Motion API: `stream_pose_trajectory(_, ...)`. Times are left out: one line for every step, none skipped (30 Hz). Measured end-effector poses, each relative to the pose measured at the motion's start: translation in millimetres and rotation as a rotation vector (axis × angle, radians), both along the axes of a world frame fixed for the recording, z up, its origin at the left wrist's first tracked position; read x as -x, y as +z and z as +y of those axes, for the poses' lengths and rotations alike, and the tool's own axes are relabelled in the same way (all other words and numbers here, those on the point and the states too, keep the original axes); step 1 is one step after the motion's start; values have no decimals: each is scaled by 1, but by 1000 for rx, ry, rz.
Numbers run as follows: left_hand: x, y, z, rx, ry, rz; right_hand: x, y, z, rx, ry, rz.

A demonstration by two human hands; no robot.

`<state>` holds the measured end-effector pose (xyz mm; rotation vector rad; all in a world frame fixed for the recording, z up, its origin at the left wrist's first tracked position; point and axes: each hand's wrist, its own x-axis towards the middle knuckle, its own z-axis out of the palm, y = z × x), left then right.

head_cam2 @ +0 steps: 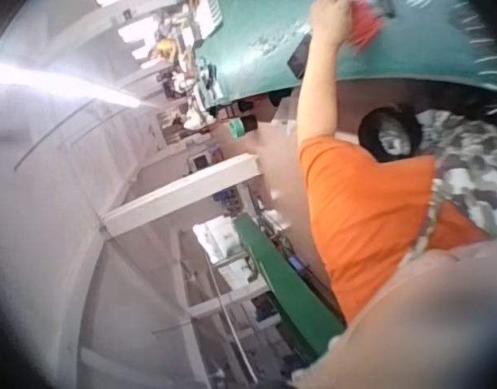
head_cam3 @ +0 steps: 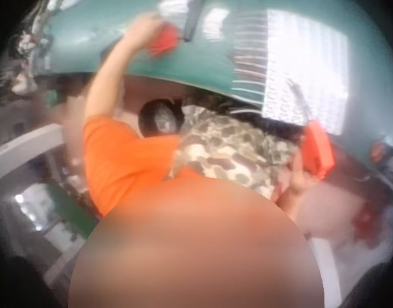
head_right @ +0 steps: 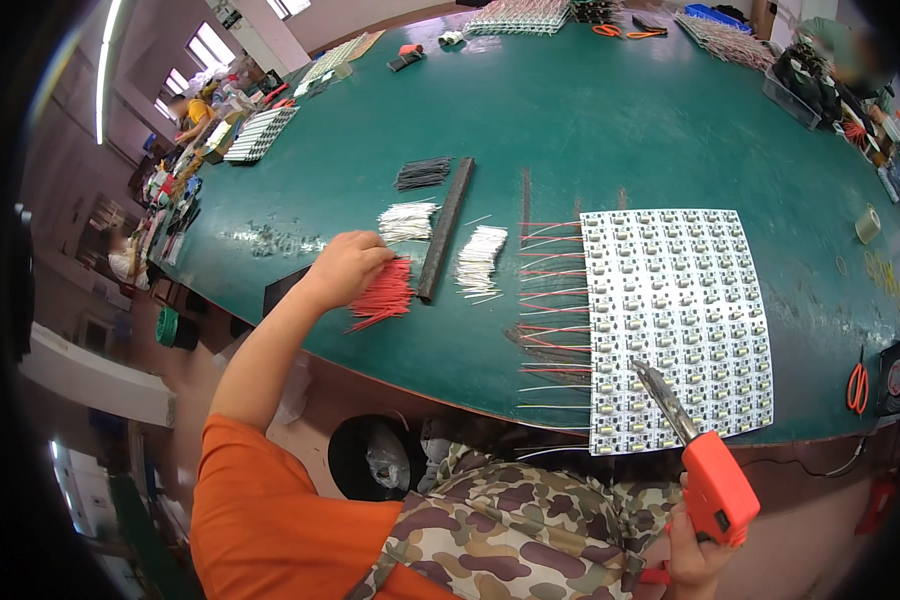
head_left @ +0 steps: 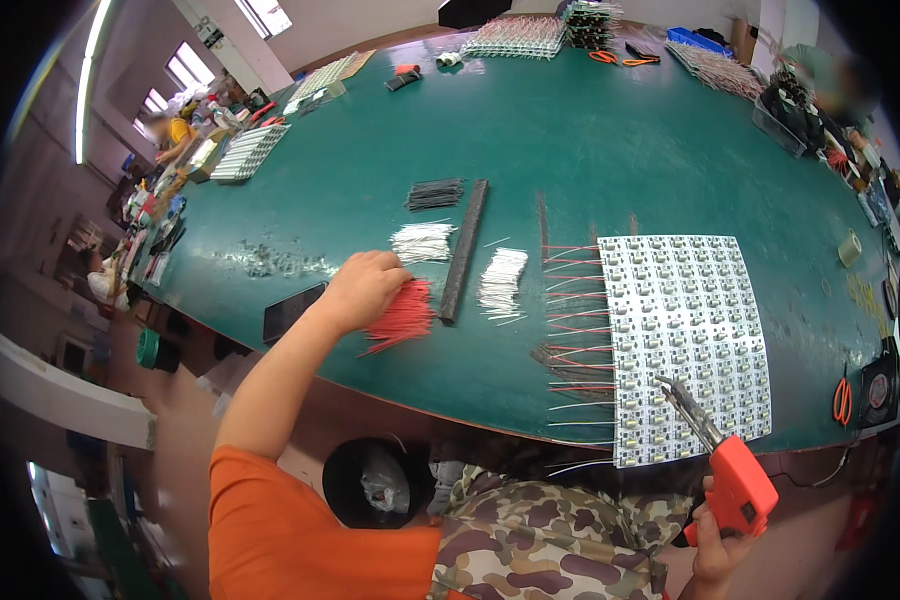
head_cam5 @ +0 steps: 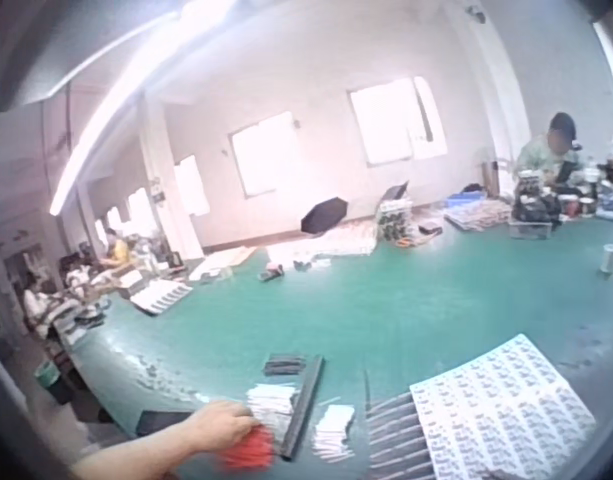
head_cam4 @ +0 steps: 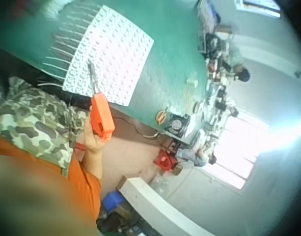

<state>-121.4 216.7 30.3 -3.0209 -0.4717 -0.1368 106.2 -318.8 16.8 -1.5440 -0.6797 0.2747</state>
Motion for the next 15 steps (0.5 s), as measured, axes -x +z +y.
stream_pose_trajectory(-1, 0, 1, 11, -27, -28, 0, -1, 0, -1, -17, 15)
stream_pose_trajectory(-1, 1, 3, 12, -26, -29, 0, -1, 1, -1, -16, 13)
stream_pose_trajectory(-2, 1, 3, 14, -23, 5, -1, 0, 1, 24, -6, -4)
stream_pose_trajectory(-3, 1, 2, 17, -21, 39, -1, 0, 1, 49, 4, -21)
stream_pose_trajectory(-3, 1, 1, 21, -21, 38, -1, 1, 1, 54, 4, -22)
stream_pose_trajectory(-4, 1, 0, -1, -2, 61, 0, 1, 2, 38, 3, 9)
stream_pose_trajectory(-4, 2, -1, -24, 16, 84, 1, 0, 2, 22, 1, 41)
stream_pose_trajectory(-5, 2, -3, -21, 15, 84, 1, -1, 1, 25, 0, 41)
stream_pose_trajectory(-5, 3, -4, -15, 20, 69, 0, -4, 1, 25, -1, 13)
stream_pose_trajectory(-6, 3, -5, -8, 25, 55, 0, -5, 0, 25, -3, -15)
stream_pose_trajectory(-6, 3, -5, -7, 25, 55, 0, -5, -1, 26, -2, -15)
stream_pose_trajectory(-6, 2, -5, -3, 17, 39, 0, -5, 0, 20, 3, 6)
stream_pose_trajectory(-5, 1, -5, 2, 10, 23, -1, -4, 0, 14, 9, 27)
stream_pose_trajectory(-5, 0, -5, 4, 9, 24, -1, -3, 0, 16, 8, 28)
stream_pose_trajectory(-5, -1, -5, -6, 15, 51, -2, 0, -2, 13, 25, 45)
